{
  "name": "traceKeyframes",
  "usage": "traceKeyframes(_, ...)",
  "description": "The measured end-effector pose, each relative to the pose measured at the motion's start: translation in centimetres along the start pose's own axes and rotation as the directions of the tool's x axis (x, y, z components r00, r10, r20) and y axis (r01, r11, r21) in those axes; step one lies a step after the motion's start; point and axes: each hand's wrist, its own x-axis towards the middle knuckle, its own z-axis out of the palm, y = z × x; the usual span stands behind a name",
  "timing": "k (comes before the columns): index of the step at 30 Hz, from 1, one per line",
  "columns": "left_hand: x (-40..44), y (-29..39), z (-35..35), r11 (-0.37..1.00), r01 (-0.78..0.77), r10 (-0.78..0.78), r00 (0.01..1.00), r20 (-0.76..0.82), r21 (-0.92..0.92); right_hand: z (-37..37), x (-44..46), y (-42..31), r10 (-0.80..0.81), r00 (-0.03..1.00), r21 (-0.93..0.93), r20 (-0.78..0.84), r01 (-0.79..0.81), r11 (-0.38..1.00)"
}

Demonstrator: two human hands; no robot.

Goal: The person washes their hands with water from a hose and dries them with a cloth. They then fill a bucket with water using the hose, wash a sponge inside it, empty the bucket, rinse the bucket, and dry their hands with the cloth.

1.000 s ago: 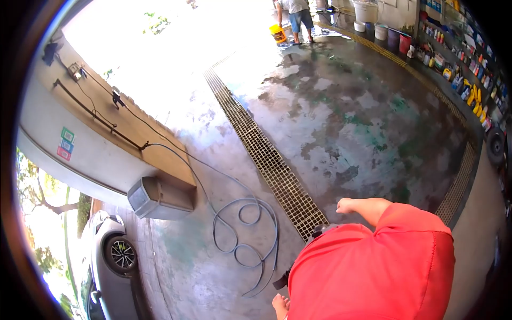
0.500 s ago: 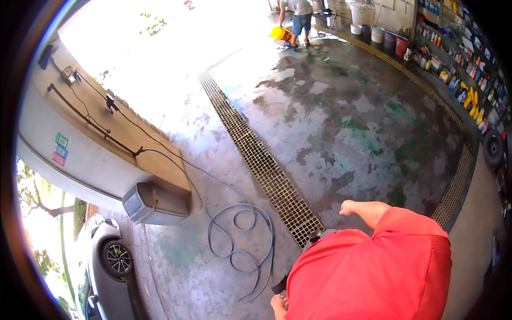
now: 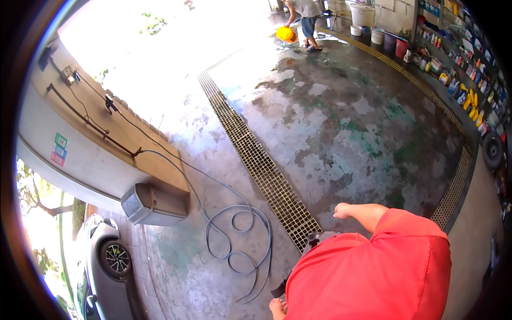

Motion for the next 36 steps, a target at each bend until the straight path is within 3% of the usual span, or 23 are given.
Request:
traceKeyframes(2, 1.2, -0.2, -0.2, 0.988, 0.130, -0.126, 0.991, 0.053, -0.087, -0.9, -1.2, -1.2, 0.047, 0.999, 0.036, 0.012, -0.048, 0.998)
traceKeyframes(7, 2.2, -1.1, -0.1, 0.988, 0.108, -0.099, 0.992, 0.077, -0.113, -1.7, -2.1, -1.5, 0.124, 0.991, 0.075, 0.052, -0.128, 0.989)
traceKeyframes(13, 1.0, -1.1, 0.0, 0.991, 0.104, -0.098, 0.992, 0.076, -0.084, -1.4, -1.4, -0.2, 0.146, 0.986, -0.006, 0.075, -0.146, 0.989)
traceKeyframes(23, -0.1, -0.9, 0.8, 0.983, 0.115, -0.104, 0.991, 0.084, -0.143, -0.4, -0.9, 0.6, 0.043, 0.999, -0.041, 0.016, -0.042, 0.998)
traceKeyframes(26, 0.5, -1.1, 0.8, 0.988, 0.015, 0.008, 0.988, 0.151, -0.154, -0.6, -1.8, 0.1, 0.016, 1.000, -0.064, -0.012, -0.017, 0.998)
traceKeyframes(29, -0.6, 0.5, 1.1, 0.981, -0.004, 0.020, 0.996, 0.084, -0.192, -1.3, -2.8, -0.4, 0.046, 0.999, -0.042, 0.014, -0.045, 0.998)
traceKeyframes(31, -1.8, 2.1, 1.1, 0.972, 0.113, -0.102, 0.993, 0.065, -0.206, -1.0, -2.3, 0.0, 0.047, 0.999, -0.045, 0.007, -0.047, 0.998)
traceKeyframes(36, 0.8, -0.1, 1.4, 0.951, 0.167, -0.167, 0.986, 0.023, -0.259, -0.8, -3.3, 0.5, 0.084, 0.996, 0.000, -0.019, -0.084, 0.997)
